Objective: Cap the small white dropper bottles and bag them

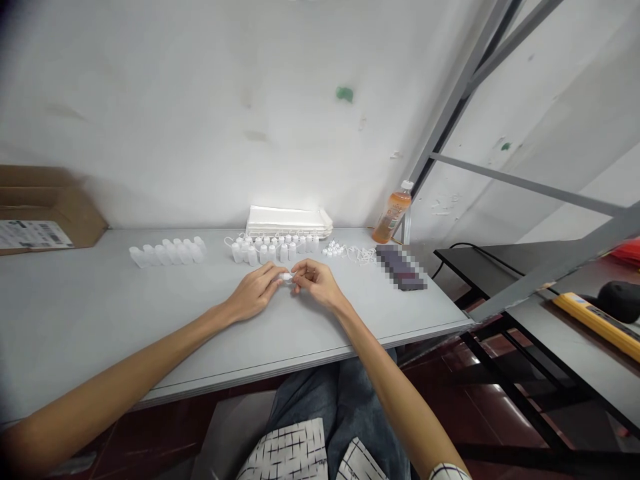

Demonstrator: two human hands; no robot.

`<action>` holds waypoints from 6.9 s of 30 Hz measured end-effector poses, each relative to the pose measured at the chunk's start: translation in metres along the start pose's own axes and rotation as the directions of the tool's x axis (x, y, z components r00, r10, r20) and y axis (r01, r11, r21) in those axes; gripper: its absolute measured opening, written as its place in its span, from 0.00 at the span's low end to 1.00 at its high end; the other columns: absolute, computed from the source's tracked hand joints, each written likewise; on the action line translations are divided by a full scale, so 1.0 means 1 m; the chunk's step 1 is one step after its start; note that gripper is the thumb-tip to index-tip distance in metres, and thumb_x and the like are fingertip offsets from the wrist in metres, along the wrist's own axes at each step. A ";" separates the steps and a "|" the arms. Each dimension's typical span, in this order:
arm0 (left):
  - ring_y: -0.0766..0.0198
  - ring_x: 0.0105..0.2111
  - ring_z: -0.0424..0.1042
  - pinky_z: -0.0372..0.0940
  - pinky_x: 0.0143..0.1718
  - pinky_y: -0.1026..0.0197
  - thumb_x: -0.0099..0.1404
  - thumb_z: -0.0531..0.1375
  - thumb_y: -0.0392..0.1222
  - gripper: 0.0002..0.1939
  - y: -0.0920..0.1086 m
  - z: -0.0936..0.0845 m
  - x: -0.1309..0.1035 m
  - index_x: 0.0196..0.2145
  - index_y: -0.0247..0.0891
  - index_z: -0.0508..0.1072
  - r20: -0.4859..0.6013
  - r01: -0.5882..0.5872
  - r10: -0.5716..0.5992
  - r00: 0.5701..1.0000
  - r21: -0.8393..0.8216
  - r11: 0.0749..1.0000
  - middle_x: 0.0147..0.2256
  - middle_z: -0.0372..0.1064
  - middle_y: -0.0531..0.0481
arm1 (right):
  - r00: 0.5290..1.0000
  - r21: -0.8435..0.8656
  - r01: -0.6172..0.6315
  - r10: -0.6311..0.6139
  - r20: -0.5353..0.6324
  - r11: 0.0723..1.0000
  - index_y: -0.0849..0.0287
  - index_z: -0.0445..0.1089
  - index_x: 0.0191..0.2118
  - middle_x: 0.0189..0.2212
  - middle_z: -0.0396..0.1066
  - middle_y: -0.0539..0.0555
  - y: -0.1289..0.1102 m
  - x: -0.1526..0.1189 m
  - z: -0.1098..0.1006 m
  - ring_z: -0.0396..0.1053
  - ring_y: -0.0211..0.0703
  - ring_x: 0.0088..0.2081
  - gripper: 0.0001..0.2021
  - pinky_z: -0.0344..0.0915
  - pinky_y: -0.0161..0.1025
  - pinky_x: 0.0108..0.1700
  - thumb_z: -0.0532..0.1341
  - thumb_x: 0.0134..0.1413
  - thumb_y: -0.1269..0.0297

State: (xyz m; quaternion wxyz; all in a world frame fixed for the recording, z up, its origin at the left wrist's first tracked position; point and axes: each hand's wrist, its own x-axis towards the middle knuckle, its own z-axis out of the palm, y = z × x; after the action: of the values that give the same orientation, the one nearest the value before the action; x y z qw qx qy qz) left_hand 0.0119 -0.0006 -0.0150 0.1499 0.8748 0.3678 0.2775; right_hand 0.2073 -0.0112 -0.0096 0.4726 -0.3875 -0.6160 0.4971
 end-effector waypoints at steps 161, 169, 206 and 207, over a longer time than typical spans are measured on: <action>0.71 0.16 0.65 0.51 0.15 0.68 0.63 0.55 0.47 0.11 -0.003 -0.021 -0.009 0.34 0.36 0.66 0.148 0.361 -0.366 0.919 -0.690 0.627 0.27 0.66 0.53 | 0.997 -0.531 -0.030 -0.015 -0.080 0.847 0.63 0.75 0.28 0.22 0.68 0.50 0.011 0.021 -0.060 0.58 0.33 0.21 0.10 0.56 0.34 0.26 0.65 0.46 0.60; 0.71 0.18 0.66 0.53 0.17 0.69 0.65 0.56 0.50 0.14 -0.001 -0.023 -0.010 0.36 0.36 0.67 0.177 0.376 -0.350 0.920 -0.652 0.659 0.28 0.66 0.52 | 0.975 -0.773 0.043 -0.194 -0.104 0.633 0.60 0.76 0.30 0.42 0.71 0.55 0.015 0.021 -0.067 0.63 0.32 0.24 0.09 0.62 0.37 0.36 0.59 0.43 0.74; 0.60 0.35 0.71 0.61 0.35 0.61 0.70 0.49 0.46 0.20 -0.010 -0.012 -0.017 0.54 0.44 0.70 0.018 0.114 -0.117 0.993 0.119 0.986 0.42 0.73 0.49 | 0.971 -0.712 0.217 -0.220 0.090 0.668 0.59 0.79 0.36 0.28 0.74 0.52 0.008 0.016 0.012 0.63 0.34 0.24 0.09 0.58 0.34 0.32 0.60 0.53 0.72; 0.59 0.36 0.71 0.61 0.35 0.61 0.70 0.49 0.46 0.20 -0.011 -0.012 -0.017 0.55 0.43 0.69 0.024 0.115 -0.119 0.993 0.113 0.987 0.42 0.72 0.49 | 0.972 -0.715 0.216 -0.218 0.090 0.665 0.59 0.79 0.36 0.28 0.74 0.52 0.008 0.015 0.013 0.63 0.34 0.24 0.09 0.59 0.34 0.32 0.60 0.53 0.72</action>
State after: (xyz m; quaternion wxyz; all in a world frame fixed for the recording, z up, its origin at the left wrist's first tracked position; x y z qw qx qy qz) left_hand -0.0109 -0.0051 -0.0170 0.1223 0.8629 0.4311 0.2337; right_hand 0.1906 0.0018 -0.0150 0.3395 -0.4661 -0.8020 0.1558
